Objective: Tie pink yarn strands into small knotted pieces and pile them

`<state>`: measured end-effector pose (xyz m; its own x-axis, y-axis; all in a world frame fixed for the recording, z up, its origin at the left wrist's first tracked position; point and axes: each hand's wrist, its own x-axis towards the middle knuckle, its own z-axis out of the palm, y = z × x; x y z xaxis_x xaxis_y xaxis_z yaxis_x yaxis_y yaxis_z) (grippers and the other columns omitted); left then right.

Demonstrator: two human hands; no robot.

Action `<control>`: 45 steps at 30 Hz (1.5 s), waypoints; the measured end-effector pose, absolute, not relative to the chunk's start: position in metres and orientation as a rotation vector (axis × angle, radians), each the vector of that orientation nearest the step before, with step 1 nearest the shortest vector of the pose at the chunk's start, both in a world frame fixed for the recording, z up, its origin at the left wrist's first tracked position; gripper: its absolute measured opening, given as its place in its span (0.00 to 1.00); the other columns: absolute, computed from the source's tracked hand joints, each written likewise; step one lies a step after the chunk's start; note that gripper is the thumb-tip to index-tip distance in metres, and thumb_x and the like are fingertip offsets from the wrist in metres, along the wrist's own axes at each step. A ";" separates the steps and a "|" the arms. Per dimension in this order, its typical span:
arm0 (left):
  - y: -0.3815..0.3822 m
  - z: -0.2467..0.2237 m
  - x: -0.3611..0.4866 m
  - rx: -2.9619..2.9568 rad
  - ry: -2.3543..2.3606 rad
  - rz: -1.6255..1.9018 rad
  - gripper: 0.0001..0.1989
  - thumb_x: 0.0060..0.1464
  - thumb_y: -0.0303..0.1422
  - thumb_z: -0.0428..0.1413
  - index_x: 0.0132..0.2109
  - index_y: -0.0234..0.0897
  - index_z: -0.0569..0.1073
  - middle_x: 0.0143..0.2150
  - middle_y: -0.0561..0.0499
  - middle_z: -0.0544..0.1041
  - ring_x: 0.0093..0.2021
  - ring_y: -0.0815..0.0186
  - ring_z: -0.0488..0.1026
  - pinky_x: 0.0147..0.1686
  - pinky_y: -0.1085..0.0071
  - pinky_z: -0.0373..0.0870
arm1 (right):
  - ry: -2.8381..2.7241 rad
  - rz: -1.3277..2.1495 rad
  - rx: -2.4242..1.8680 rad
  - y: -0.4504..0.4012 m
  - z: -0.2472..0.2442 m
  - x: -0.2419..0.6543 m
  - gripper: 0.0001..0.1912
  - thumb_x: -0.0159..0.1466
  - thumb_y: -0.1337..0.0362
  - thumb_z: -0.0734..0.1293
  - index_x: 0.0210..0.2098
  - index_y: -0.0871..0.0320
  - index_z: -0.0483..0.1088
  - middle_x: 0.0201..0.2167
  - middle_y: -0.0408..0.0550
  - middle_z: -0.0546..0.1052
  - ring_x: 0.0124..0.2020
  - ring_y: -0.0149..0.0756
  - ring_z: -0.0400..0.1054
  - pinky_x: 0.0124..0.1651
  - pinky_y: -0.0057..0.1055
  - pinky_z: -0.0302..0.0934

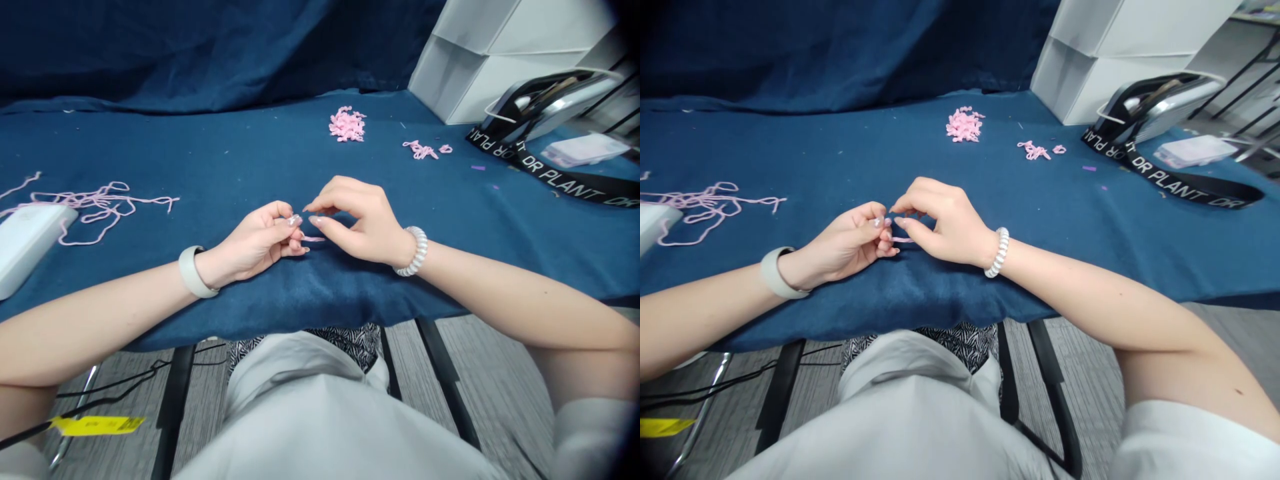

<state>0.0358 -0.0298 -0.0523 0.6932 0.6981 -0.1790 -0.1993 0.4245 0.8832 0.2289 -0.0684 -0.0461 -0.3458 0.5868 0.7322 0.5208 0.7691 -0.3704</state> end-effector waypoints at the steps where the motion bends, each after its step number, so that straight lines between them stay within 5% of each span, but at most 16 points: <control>1: -0.030 -0.053 0.036 0.985 0.582 0.601 0.19 0.43 0.32 0.68 0.35 0.35 0.64 0.23 0.57 0.75 0.22 0.75 0.72 0.32 0.73 0.77 | -2.037 0.038 -0.814 -0.069 -0.047 0.228 0.08 0.63 0.67 0.62 0.35 0.62 0.73 0.31 0.49 0.75 0.33 0.32 0.69 0.39 0.31 0.64; 24: -0.027 -0.056 0.037 1.003 0.541 0.577 0.17 0.46 0.32 0.67 0.36 0.34 0.65 0.24 0.54 0.77 0.22 0.75 0.73 0.33 0.72 0.78 | -2.097 -0.138 -0.974 -0.068 -0.056 0.219 0.09 0.63 0.65 0.61 0.31 0.62 0.72 0.29 0.48 0.74 0.31 0.33 0.66 0.36 0.31 0.59; 34: -0.031 -0.057 0.036 1.036 0.571 0.590 0.18 0.44 0.30 0.68 0.35 0.34 0.65 0.23 0.54 0.76 0.22 0.74 0.73 0.32 0.74 0.77 | -1.910 0.010 -1.066 -0.068 -0.052 0.222 0.06 0.57 0.72 0.63 0.27 0.62 0.72 0.26 0.45 0.73 0.28 0.29 0.66 0.34 0.28 0.59; 45: -0.029 -0.055 0.035 1.019 0.561 0.580 0.20 0.43 0.33 0.68 0.36 0.34 0.65 0.23 0.55 0.76 0.22 0.75 0.73 0.31 0.75 0.77 | -2.006 0.118 -0.838 -0.065 -0.051 0.229 0.10 0.57 0.71 0.64 0.39 0.66 0.73 0.32 0.49 0.75 0.33 0.31 0.69 0.40 0.30 0.65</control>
<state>0.0354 -0.0288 -0.0550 0.7180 0.6774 -0.1599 -0.1819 0.4044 0.8963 0.2286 -0.0651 -0.0506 -0.3376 0.6014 0.7241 0.5120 0.7629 -0.3948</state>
